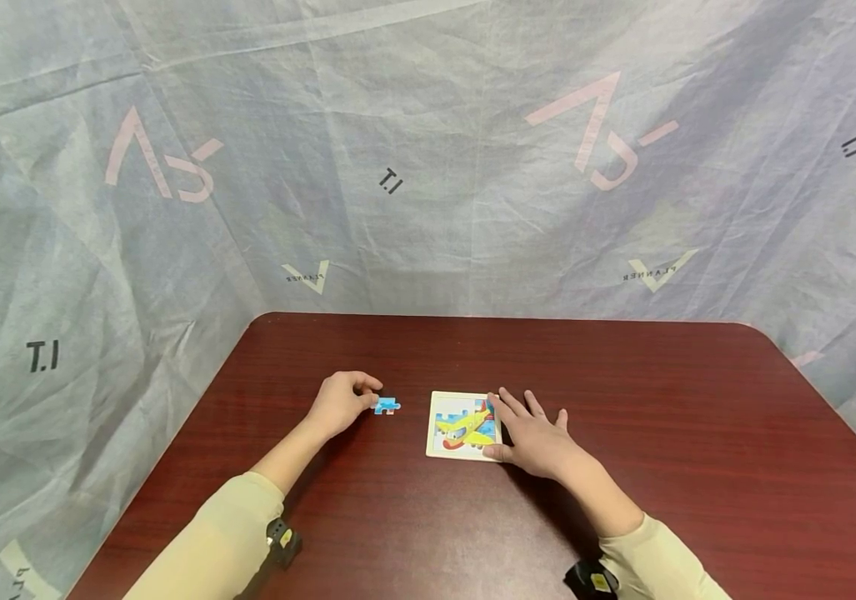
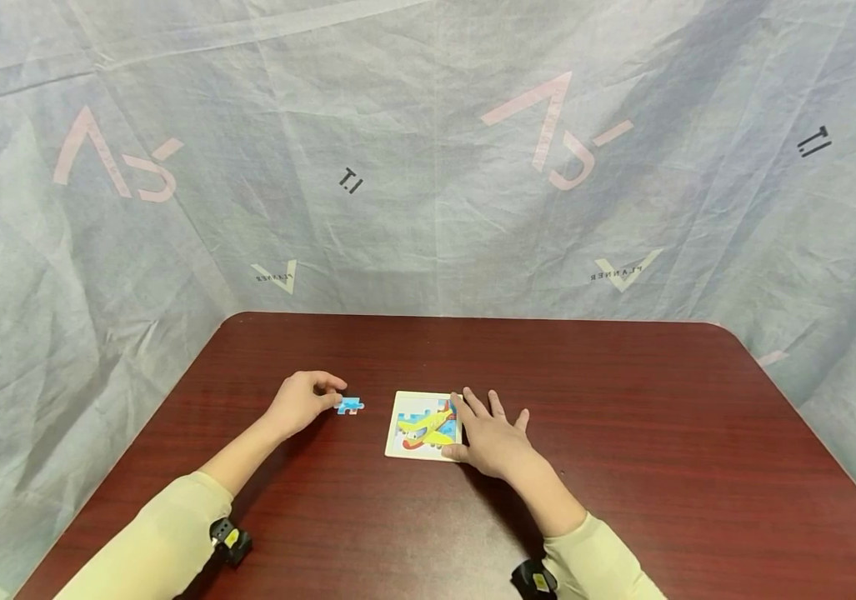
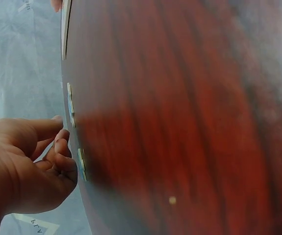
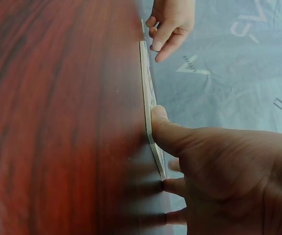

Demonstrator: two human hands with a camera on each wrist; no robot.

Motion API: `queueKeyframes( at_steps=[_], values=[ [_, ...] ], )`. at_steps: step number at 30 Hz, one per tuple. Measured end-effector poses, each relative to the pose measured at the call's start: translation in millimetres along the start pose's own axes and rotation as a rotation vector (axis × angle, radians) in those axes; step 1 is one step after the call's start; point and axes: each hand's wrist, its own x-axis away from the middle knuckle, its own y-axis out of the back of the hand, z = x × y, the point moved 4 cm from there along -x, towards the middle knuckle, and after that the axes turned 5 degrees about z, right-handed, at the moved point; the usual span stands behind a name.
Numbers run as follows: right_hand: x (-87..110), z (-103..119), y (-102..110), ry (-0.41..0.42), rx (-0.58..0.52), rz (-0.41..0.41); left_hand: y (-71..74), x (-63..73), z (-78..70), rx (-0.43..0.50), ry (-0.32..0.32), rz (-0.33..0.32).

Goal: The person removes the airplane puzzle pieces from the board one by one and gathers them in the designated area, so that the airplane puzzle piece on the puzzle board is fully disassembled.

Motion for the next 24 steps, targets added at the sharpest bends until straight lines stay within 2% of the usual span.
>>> queueKeyframes(
  at_steps=[8,16,24],
  values=[
    [-1.8,-2.1,-2.1,-0.024,0.007,0.014,-1.7,-0.6,-4.0,0.036,-0.012,-0.007],
    [-1.1,-1.9,-1.4,-0.022,0.012,0.011,-7.3,-1.6,-10.8,0.027,-0.029,-0.009],
    [-0.4,-0.8,-0.6,-0.021,0.020,0.014,-14.3,-2.0,-17.3,0.060,-0.039,0.026]
  ],
)
